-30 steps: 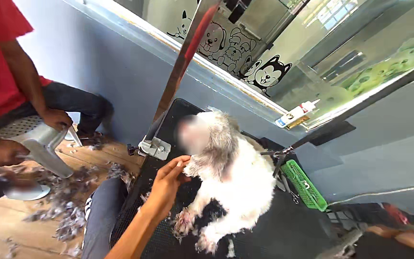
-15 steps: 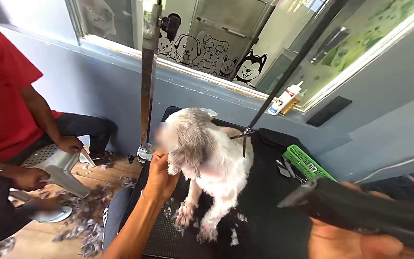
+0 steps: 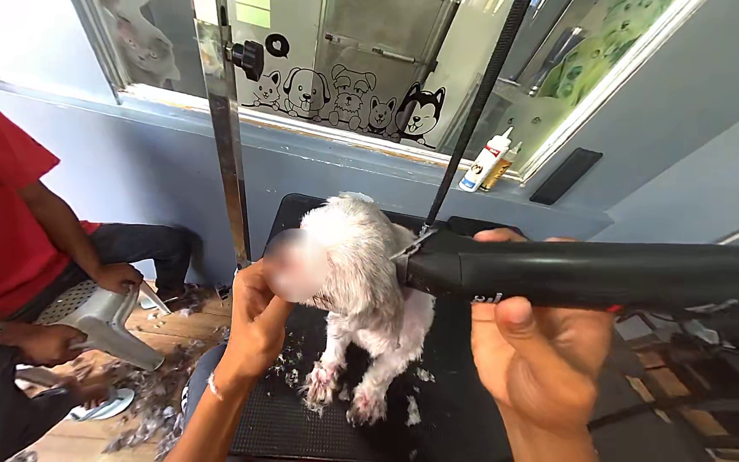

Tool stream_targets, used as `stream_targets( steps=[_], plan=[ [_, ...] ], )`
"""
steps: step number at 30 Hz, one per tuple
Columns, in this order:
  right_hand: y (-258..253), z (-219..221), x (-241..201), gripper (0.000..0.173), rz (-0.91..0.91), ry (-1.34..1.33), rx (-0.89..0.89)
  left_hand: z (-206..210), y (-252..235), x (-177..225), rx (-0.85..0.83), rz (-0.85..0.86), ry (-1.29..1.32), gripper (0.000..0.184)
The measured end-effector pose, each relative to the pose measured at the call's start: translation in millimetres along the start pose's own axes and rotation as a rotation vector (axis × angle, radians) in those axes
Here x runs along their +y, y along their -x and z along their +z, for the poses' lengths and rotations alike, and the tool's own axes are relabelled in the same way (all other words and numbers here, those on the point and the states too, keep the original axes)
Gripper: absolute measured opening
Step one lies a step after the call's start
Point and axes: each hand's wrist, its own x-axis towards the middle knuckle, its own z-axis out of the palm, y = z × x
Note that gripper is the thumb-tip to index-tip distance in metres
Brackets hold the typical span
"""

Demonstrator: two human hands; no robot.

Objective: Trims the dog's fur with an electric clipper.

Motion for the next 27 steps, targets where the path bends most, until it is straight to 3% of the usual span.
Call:
stream_targets(
  steps=[7, 12, 17, 20, 27],
  plan=[
    [13.9, -25.9, -5.1, 0.061, 0.147, -0.170, -0.202, 10.5, -2.2, 5.5, 0.039, -0.047, -0.049, 0.019],
    [-29.7, -38.8, -15.7, 0.060, -0.128, 0.153, -0.170, 15.6, -8.1, 5.2, 0.103, -0.080, 0.003, 0.026],
    [-71.6, -29.1, -12.0, 0.066, -0.294, 0.258, -0.386, 15.3, -13.9, 8.8, 0.149, -0.092, -0.021, 0.030],
    [-73.1, -22.6, -18.7, 0.065, -0.249, 0.296, -0.497, 13.6, -12.5, 10.0, 0.163, -0.097, -0.041, 0.033],
    [-34.1, -33.6, -18.0, 0.068, -0.113, 0.271, -0.572, 12.5, -4.0, 12.8, 0.155, -0.102, -0.074, 0.031]
  ],
)
